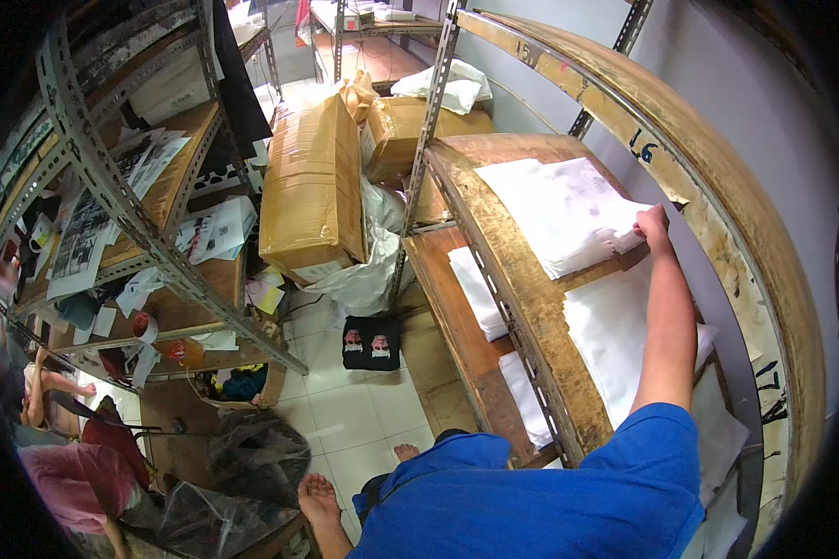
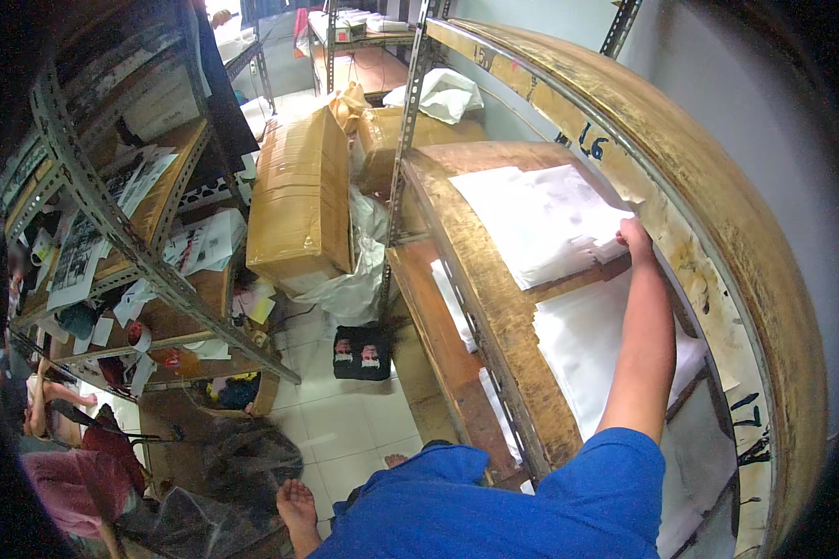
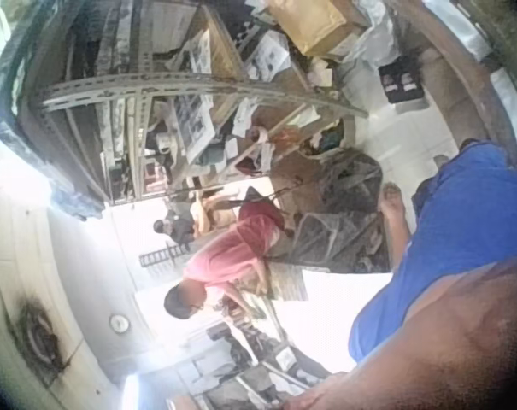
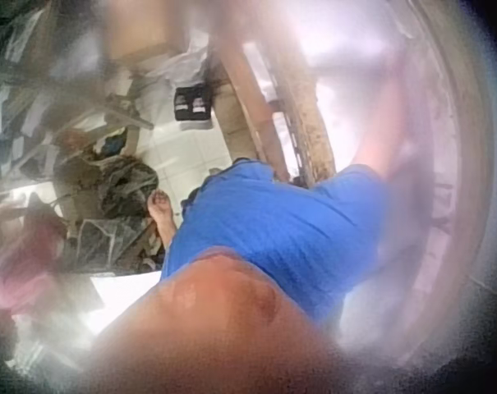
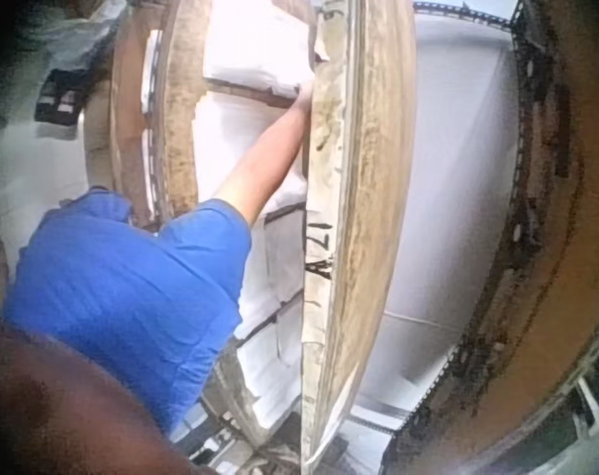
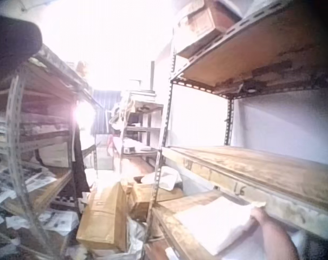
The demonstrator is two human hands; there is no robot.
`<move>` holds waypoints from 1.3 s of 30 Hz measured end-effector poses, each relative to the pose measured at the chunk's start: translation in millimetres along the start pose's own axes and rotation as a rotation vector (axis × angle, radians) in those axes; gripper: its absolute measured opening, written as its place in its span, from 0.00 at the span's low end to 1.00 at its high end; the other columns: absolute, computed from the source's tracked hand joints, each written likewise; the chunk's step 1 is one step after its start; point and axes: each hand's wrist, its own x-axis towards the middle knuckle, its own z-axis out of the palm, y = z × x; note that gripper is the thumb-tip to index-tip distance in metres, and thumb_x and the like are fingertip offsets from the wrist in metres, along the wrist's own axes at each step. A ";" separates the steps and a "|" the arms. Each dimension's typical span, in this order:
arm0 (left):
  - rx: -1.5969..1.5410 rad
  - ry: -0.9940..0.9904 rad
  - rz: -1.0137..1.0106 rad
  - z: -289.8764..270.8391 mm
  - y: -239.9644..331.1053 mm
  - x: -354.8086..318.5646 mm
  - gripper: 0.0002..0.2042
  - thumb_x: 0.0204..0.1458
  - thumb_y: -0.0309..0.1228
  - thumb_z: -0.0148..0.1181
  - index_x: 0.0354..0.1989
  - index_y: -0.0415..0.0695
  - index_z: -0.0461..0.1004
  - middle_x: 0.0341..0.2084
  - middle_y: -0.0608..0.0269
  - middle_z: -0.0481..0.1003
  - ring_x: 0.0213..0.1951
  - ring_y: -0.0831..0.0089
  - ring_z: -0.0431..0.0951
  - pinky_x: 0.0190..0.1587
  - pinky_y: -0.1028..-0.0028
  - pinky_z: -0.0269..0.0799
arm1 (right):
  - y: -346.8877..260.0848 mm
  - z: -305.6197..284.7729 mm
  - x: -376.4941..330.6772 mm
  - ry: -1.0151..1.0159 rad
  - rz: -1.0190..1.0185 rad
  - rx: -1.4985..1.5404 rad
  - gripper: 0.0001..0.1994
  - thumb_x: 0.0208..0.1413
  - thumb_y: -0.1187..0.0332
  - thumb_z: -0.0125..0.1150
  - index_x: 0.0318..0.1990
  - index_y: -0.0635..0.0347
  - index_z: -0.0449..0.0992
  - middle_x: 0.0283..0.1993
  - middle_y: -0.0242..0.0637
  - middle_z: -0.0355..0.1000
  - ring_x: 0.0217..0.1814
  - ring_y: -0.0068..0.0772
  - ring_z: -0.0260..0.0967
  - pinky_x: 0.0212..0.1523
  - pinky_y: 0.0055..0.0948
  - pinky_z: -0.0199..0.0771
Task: The person repeatedly picks up white sheets of paper from a table and places them onto a metal shelving unit. The person stacks the papers in rows on the shelves while other workers are visible in the background.
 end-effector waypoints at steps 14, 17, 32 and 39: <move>-0.026 -0.080 -0.019 -21.2 4.4 -2.2 0.11 0.56 0.38 0.52 0.39 0.43 0.70 0.33 0.64 0.72 0.36 0.70 0.72 0.42 0.71 0.69 | -2.0 20.0 83.0 0.248 -0.708 -0.152 0.12 0.47 0.64 0.58 0.37 0.60 0.69 0.24 0.37 0.70 0.18 0.32 0.68 0.18 0.31 0.67; -0.047 -0.103 0.039 -29.0 11.9 -9.4 0.11 0.55 0.37 0.53 0.38 0.42 0.70 0.31 0.63 0.72 0.34 0.69 0.73 0.40 0.71 0.70 | -76.9 60.8 1.5 -0.109 -0.696 0.127 0.09 0.50 0.65 0.58 0.36 0.60 0.70 0.22 0.33 0.67 0.17 0.26 0.64 0.17 0.27 0.65; 0.065 0.156 0.620 -109.2 110.5 -135.9 0.11 0.59 0.34 0.49 0.39 0.38 0.72 0.33 0.61 0.74 0.36 0.72 0.75 0.42 0.71 0.72 | -154.9 349.1 -482.8 -1.236 -1.352 0.152 0.10 0.58 0.66 0.53 0.27 0.61 0.68 0.18 0.26 0.62 0.18 0.21 0.58 0.19 0.25 0.60; 0.177 0.529 0.917 -198.9 99.2 -206.2 0.12 0.60 0.32 0.50 0.40 0.34 0.73 0.31 0.60 0.76 0.35 0.75 0.75 0.40 0.76 0.70 | 145.5 439.1 -625.8 -1.893 -0.776 -0.574 0.10 0.60 0.64 0.50 0.35 0.62 0.72 0.30 0.37 0.70 0.25 0.30 0.68 0.24 0.34 0.70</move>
